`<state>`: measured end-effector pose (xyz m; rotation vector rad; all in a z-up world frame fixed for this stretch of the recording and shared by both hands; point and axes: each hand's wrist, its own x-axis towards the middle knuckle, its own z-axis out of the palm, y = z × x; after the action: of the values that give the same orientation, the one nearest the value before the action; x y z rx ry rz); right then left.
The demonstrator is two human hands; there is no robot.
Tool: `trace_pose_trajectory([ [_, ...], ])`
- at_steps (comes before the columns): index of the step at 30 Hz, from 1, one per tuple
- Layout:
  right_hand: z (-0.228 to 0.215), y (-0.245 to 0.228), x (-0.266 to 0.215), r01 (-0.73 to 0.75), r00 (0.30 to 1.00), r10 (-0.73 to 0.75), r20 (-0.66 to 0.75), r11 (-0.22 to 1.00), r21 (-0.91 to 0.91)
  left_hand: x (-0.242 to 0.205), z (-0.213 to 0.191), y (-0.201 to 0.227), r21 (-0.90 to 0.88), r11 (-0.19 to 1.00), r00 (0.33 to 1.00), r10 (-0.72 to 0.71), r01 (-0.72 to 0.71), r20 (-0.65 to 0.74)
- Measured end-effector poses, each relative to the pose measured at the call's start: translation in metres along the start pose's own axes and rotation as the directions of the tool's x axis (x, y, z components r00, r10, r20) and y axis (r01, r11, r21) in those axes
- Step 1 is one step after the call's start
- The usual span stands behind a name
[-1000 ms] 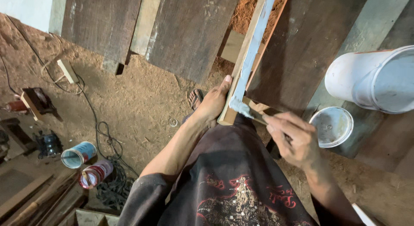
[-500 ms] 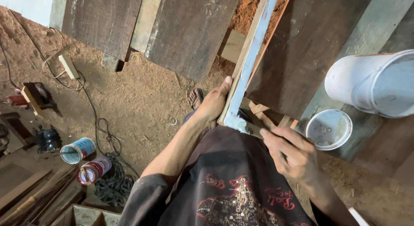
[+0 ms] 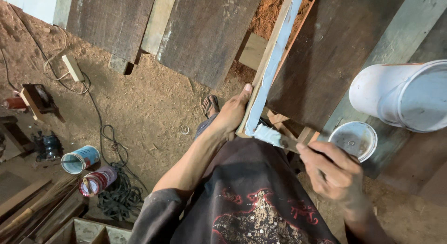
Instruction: The person applies white paint to the edges and surfaces of wooden planks using a small brush, dipping it into a bucket of paint as they work.
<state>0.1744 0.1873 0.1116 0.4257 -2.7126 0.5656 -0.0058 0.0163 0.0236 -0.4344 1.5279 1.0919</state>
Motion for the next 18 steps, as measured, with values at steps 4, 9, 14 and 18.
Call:
trace_pose_trajectory([
  [4,0.021,0.005,-0.015,-0.075,0.994,0.082,-0.067,0.992,0.104,-0.004,-0.003,0.005,0.056,0.998,1.000,-0.018,0.018,0.000],
  [9,0.053,0.033,-0.061,0.021,0.993,-0.024,-0.117,0.999,-0.028,0.019,-0.009,-0.027,-0.417,0.897,0.984,0.176,-0.146,0.033],
  [14,0.063,0.023,-0.049,-0.024,0.983,0.020,-0.183,1.000,-0.019,0.024,-0.013,-0.033,-0.320,0.926,0.979,0.202,-0.198,-0.022],
  [18,0.072,0.025,-0.023,-0.199,0.969,0.215,-0.118,0.971,0.133,0.027,-0.010,-0.035,-0.242,0.949,0.979,0.202,-0.201,-0.019],
])
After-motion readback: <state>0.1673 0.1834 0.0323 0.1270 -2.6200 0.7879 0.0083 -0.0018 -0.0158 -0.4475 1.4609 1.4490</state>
